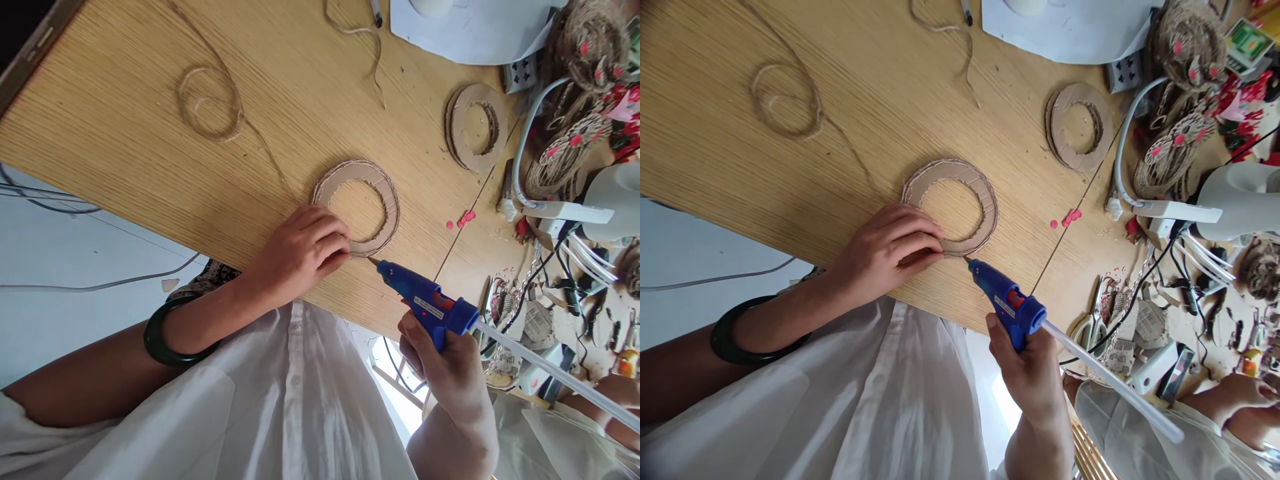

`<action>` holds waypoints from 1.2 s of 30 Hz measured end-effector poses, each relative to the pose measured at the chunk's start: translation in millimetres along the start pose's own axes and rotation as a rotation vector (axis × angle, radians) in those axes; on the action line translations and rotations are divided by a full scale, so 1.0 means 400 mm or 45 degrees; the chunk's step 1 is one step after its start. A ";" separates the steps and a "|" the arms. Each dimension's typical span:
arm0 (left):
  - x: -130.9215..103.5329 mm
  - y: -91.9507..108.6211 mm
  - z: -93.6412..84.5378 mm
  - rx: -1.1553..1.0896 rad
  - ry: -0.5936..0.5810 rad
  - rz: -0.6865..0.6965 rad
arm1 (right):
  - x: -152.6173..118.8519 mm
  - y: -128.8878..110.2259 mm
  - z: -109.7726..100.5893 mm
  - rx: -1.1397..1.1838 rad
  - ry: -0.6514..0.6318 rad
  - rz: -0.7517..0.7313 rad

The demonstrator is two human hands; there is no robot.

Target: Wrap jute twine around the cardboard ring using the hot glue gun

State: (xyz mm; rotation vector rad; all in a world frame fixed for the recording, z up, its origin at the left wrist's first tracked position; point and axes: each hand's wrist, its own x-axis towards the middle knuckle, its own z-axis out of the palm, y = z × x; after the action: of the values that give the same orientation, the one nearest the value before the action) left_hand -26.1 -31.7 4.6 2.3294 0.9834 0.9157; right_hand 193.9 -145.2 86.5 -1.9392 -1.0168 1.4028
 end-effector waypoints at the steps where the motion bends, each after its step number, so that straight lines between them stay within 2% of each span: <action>1: 0.000 0.000 0.000 0.003 0.000 -0.001 | -0.002 -0.002 -0.005 0.028 -0.018 0.036; 6: 0.001 0.002 -0.003 0.028 0.002 0.005 | -0.003 0.004 -0.021 0.066 0.032 0.026; 15: 0.000 0.002 -0.001 0.026 -0.011 -0.001 | 0.016 0.003 -0.005 0.072 -0.024 -0.036; 19: 0.001 0.003 -0.003 0.035 -0.013 -0.002 | 0.015 0.008 -0.006 0.033 -0.080 -0.016; 28: -0.005 0.001 -0.004 0.036 -0.078 0.054 | 0.013 0.017 -0.011 0.022 -0.088 -0.005; 36: -0.004 0.000 -0.003 0.028 -0.060 0.063 | 0.009 0.029 -0.015 -0.123 0.017 -0.080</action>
State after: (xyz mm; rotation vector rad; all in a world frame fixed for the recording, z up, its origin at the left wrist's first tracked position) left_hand -27.8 -33.0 4.8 2.3921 0.9255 0.8690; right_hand 203.2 -148.9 77.4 -1.9651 -1.1484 1.3264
